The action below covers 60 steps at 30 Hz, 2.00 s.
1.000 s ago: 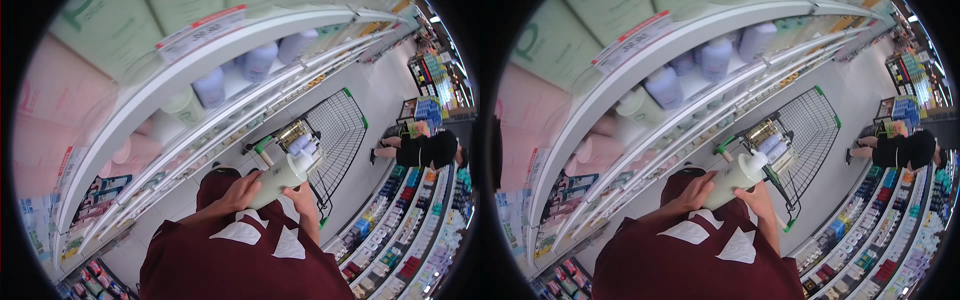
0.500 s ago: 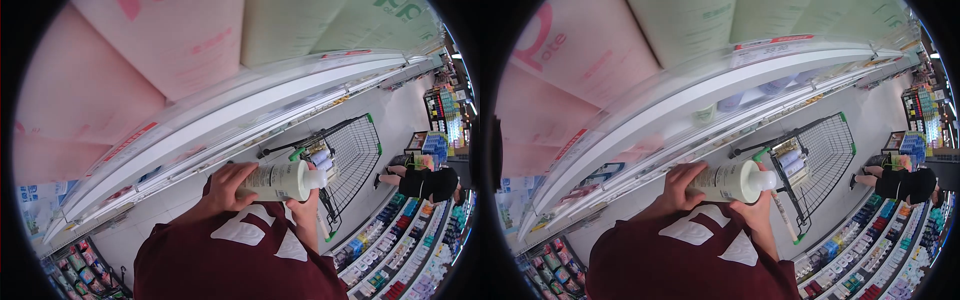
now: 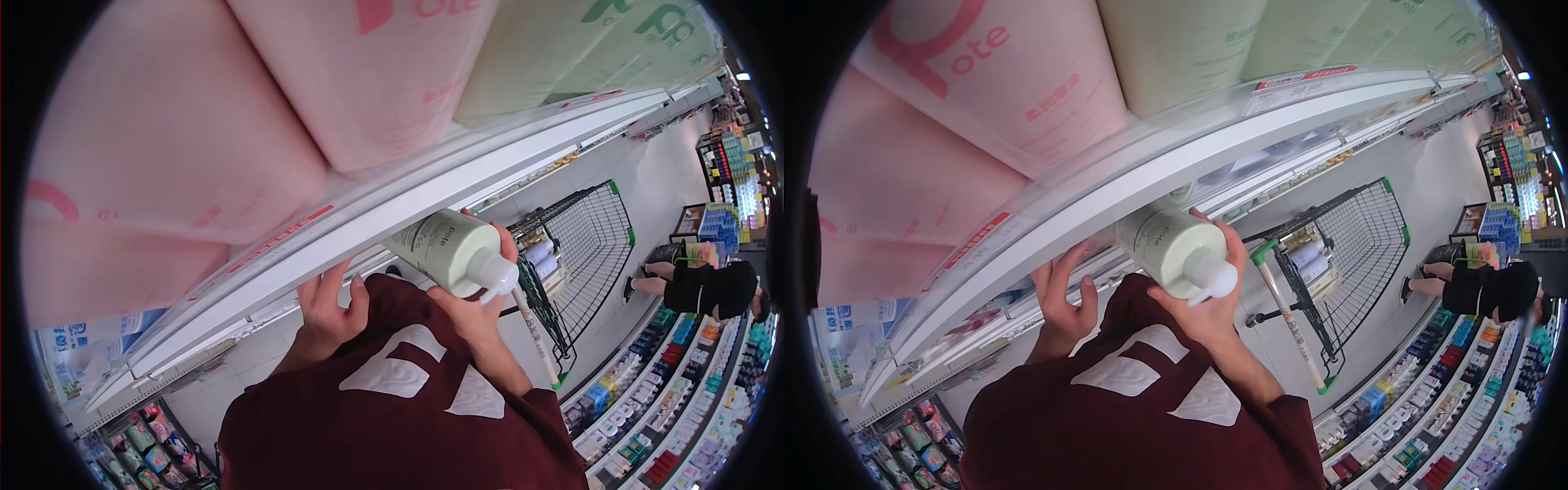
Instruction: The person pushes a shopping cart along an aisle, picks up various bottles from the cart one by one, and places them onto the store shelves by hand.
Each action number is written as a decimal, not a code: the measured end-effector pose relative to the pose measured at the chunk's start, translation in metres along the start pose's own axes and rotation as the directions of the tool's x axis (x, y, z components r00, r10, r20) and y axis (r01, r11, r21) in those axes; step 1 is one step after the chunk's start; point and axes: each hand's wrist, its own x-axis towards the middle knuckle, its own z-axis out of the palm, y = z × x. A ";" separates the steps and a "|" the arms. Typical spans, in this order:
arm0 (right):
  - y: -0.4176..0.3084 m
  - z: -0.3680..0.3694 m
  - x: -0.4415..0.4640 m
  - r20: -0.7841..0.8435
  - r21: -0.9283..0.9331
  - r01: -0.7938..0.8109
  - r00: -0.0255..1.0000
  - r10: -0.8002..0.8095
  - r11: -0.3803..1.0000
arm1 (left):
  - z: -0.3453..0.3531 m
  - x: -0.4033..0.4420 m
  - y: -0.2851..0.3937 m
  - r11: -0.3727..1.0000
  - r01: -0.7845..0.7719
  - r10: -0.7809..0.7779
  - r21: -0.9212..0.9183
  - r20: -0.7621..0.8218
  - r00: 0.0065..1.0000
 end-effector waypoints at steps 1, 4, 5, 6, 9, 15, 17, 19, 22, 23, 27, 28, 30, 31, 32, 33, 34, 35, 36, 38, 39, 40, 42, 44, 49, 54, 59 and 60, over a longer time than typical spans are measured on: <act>0.002 0.003 0.003 0.026 -0.047 0.023 0.999 -0.022 0.999 | 0.000 0.000 -0.002 0.999 0.044 -0.044 -0.001 0.031 0.999; -0.001 0.012 0.010 0.032 -0.124 0.007 0.999 -0.003 0.992 | 0.007 0.006 -0.003 0.992 -0.049 0.050 0.121 -0.007 0.999; 0.000 0.015 0.012 0.042 -0.196 0.012 0.999 -0.004 0.981 | 0.008 0.009 -0.004 0.981 -0.099 0.103 0.165 -0.015 0.995; 0.000 0.018 0.015 0.047 -0.228 0.022 0.999 -0.011 0.974 | 0.010 0.009 -0.005 0.974 -0.106 0.112 0.199 -0.017 0.994; 0.013 0.034 0.015 0.018 -0.119 -0.078 0.997 0.081 0.990 | 0.013 0.009 -0.009 0.969 -0.105 0.110 0.223 -0.009 0.994; 0.024 0.049 0.020 -0.003 -0.145 -0.120 0.993 0.121 0.982 | 0.020 -0.004 -0.017 0.966 -0.070 0.060 0.248 0.046 0.997; 0.023 0.055 0.022 -0.010 -0.125 -0.109 0.994 0.109 0.986 | 0.023 -0.008 -0.020 0.966 -0.057 0.040 0.252 0.069 0.997; 0.024 0.060 0.024 -0.010 -0.059 -0.128 0.992 0.127 0.990 | 0.023 -0.009 -0.022 0.964 -0.054 0.035 0.262 0.074 0.997; 0.029 0.063 0.025 -0.016 -0.084 -0.101 0.995 0.100 0.991 | 0.024 -0.011 -0.024 0.963 -0.062 0.040 0.264 0.089 0.995; 0.032 0.064 0.024 -0.015 -0.085 -0.104 0.995 0.103 0.991 | 0.024 -0.011 -0.024 0.961 -0.068 0.045 0.268 0.090 0.995; 0.040 0.061 0.023 0.032 -0.091 -0.139 0.989 0.142 0.986 | 0.026 -0.009 -0.024 0.955 -0.088 0.067 0.285 0.083 0.994; 0.042 0.060 0.023 0.061 -0.116 -0.124 0.989 0.132 0.985 | 0.027 -0.009 -0.024 0.953 -0.093 0.072 0.289 0.081 0.994; 0.049 0.057 0.023 0.065 -0.157 -0.083 0.993 0.094 0.984 | 0.029 -0.009 -0.024 0.950 -0.092 0.079 0.298 0.056 0.995; 0.051 0.056 0.023 0.071 -0.196 -0.040 0.996 0.055 0.980 | 0.030 -0.008 -0.024 0.950 -0.091 0.080 0.300 0.048 0.996; 0.052 0.054 0.023 0.070 -0.198 -0.042 0.996 0.057 0.979 | 0.031 -0.008 -0.024 0.949 -0.078 0.071 0.305 0.037 0.997; 0.053 0.053 0.022 0.073 -0.217 -0.058 0.994 0.076 0.974 | 0.031 -0.010 -0.024 0.949 -0.073 0.066 0.306 0.033 0.997; 0.053 0.053 0.021 0.076 -0.235 -0.072 0.993 0.092 0.969 | 0.031 -0.011 -0.025 0.949 -0.067 0.061 0.307 0.029 0.998; 0.055 0.053 0.022 0.074 -0.235 -0.071 0.993 0.091 0.970 | 0.032 -0.013 -0.027 0.950 -0.059 0.050 0.306 0.036 0.998; 0.056 0.054 0.022 0.064 -0.256 -0.053 0.995 0.072 0.965 | 0.031 -0.013 -0.027 0.950 -0.056 0.045 0.306 0.041 0.998; 0.060 0.056 0.023 0.053 -0.274 -0.034 0.997 0.050 0.961 | 0.029 -0.009 -0.024 0.952 -0.066 0.051 0.300 0.056 0.997; 0.062 0.056 0.025 0.049 -0.270 -0.007 0.999 0.021 0.963 | 0.029 -0.008 -0.023 0.952 -0.073 0.057 0.297 0.061 0.997; 0.064 0.056 0.025 0.046 -0.266 0.019 0.999 -0.007 0.964 | 0.029 -0.007 -0.023 0.952 -0.079 0.062 0.294 0.066 0.996; 0.066 0.056 0.024 0.033 -0.311 0.013 0.999 -0.003 0.950 | 0.030 -0.007 -0.022 0.945 -0.078 0.061 0.316 0.063 0.996; 0.065 0.057 0.025 0.020 -0.354 0.005 1.000 0.002 0.935 | 0.029 -0.007 -0.021 0.940 -0.080 0.060 0.333 0.070 0.996; 0.065 0.057 0.029 0.054 -0.414 0.092 0.996 -0.076 0.906 | 0.028 -0.006 -0.019 0.934 -0.074 0.047 0.350 0.086 0.995; 0.064 0.056 0.032 0.054 -0.431 0.120 0.993 -0.107 0.895 | 0.030 -0.005 -0.017 0.932 -0.071 0.042 0.354 0.090 0.995; 0.064 0.056 0.032 0.052 -0.445 0.142 0.990 -0.133 0.884 | 0.032 -0.006 -0.016 0.935 -0.066 0.040 0.349 0.081 0.996; 0.065 0.055 0.032 0.055 -0.447 0.148 0.989 -0.138 0.882 | 0.032 -0.006 -0.016 0.934 -0.069 0.045 0.349 0.076 0.996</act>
